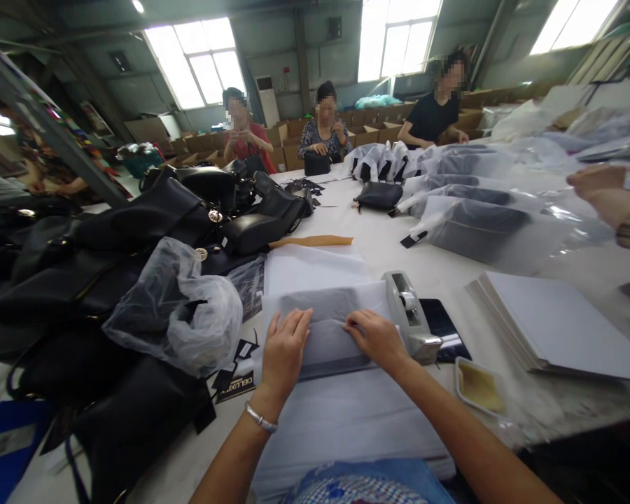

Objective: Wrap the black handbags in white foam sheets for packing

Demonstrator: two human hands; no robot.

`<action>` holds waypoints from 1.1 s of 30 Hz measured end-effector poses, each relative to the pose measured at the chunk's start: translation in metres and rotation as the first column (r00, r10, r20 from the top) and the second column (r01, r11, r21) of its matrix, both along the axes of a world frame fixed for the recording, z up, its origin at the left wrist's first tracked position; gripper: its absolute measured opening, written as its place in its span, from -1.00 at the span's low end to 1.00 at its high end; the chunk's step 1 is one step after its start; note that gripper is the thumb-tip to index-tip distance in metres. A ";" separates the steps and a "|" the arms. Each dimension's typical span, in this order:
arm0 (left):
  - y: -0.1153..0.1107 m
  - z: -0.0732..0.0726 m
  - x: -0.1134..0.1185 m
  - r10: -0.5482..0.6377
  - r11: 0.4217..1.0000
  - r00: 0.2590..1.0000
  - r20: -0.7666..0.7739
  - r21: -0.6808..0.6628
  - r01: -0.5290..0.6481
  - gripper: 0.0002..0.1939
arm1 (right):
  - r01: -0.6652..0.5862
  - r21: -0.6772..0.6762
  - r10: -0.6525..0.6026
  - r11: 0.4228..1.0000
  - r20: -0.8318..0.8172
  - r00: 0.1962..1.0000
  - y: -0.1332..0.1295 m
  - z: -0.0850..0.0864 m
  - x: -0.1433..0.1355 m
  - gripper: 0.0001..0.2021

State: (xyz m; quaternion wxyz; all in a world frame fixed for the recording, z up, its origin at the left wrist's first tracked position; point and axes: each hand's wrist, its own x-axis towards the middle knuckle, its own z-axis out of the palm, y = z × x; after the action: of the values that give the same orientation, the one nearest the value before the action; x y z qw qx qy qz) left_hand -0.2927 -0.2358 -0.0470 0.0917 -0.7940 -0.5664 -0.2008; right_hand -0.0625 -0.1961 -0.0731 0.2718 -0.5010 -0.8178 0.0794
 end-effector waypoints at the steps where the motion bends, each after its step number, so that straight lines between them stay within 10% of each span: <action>1: -0.005 0.000 0.004 0.001 0.999 1.000 0.024 0.045 -0.002 -0.62 | 0.012 -0.008 -0.012 1.000 -0.001 1.000 0.000 0.000 -0.001 -0.93; 9: -0.029 -0.037 0.033 -0.157 0.979 0.987 -0.032 -0.139 0.151 -0.60 | 0.104 0.047 -0.105 0.993 0.026 0.994 0.002 0.007 0.001 -0.85; 15: -0.022 -0.042 0.032 -0.109 0.982 0.990 -0.086 -0.162 0.094 -0.51 | 0.403 0.246 -0.375 0.882 -0.153 0.914 -0.016 0.004 0.082 -0.76; 19: -0.022 -0.045 0.031 -0.122 0.981 0.990 -0.074 -0.160 0.109 -0.50 | 0.568 -0.055 -0.560 0.821 -0.267 0.784 -0.037 -0.014 0.126 -0.66; 23: -0.022 -0.046 0.030 -0.138 0.979 0.989 -0.052 -0.159 0.128 -0.52 | 0.444 -0.446 -0.626 0.777 -0.471 0.621 -0.041 -0.028 0.129 -0.61; 33: -0.022 -0.045 0.029 -0.140 0.980 0.990 -0.033 -0.147 0.134 -0.53 | 0.434 -0.409 -0.577 0.803 -0.717 0.392 -0.052 0.005 0.098 -0.70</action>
State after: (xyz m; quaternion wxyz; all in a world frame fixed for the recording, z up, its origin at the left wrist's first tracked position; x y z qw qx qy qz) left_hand -0.2632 -0.2579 -0.0919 0.0321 -0.8399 -0.5212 -0.1478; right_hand 0.0358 -0.2477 -0.0680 0.5871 -0.6495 -0.3957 0.2772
